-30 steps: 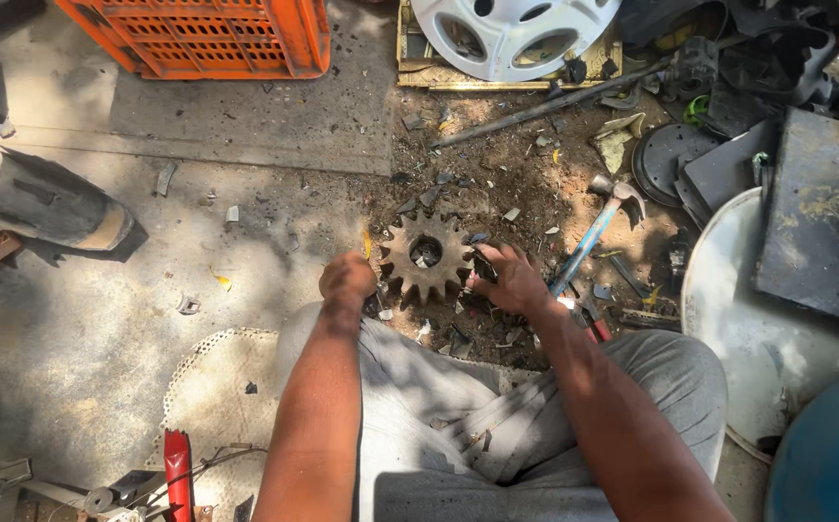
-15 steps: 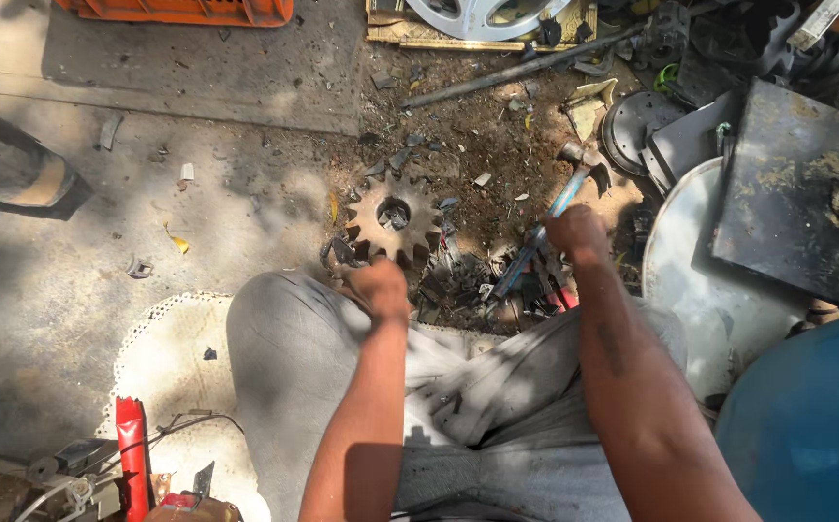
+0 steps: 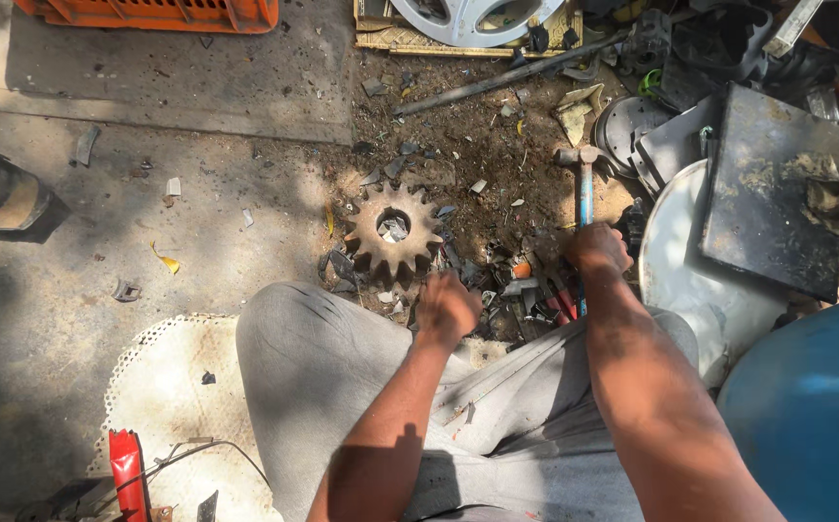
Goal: The person dismantles a motor and electronic components using a hammer and by hand. They remove plastic covers, circuit boards, and internal components from a central metal gear piece.
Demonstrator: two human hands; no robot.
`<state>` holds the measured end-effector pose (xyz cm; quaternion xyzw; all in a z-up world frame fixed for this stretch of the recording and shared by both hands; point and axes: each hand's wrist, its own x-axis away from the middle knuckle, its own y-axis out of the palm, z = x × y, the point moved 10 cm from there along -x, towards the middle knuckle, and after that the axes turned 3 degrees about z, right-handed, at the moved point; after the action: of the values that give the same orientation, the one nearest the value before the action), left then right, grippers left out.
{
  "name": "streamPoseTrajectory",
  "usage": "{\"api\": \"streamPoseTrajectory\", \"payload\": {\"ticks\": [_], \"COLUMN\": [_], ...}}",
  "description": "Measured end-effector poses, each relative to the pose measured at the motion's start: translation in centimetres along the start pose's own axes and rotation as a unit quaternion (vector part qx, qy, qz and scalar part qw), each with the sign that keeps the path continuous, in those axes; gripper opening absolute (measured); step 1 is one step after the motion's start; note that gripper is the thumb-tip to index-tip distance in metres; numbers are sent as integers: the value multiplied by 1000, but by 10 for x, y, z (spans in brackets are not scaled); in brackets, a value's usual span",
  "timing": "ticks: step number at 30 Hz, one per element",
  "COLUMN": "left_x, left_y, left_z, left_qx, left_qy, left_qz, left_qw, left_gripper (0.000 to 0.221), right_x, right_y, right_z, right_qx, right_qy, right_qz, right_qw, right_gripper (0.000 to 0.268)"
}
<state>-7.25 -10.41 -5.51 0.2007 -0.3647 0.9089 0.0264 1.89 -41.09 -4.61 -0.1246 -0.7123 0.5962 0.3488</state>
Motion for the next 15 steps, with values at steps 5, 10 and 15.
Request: {"api": "streamPoseTrajectory", "payload": {"ticks": [5, 10, 15], "left_x": [5, 4, -28], "left_y": [20, 47, 78], "left_z": [-31, -46, -47], "left_qx": [-323, -325, -109], "left_qy": [-5, -55, -25], "left_qz": [-100, -110, -89], "left_qw": [941, 938, 990], "left_gripper": [79, 64, 85], "right_x": [90, 85, 135], "right_y": [77, 113, 164], "right_z": [-38, -23, -75], "right_qx": [135, 120, 425], "right_qy": [-188, -192, -560], "right_qz": [-260, -129, 72], "right_qw": [937, 965, 708], "right_gripper": [81, 106, 50]}}
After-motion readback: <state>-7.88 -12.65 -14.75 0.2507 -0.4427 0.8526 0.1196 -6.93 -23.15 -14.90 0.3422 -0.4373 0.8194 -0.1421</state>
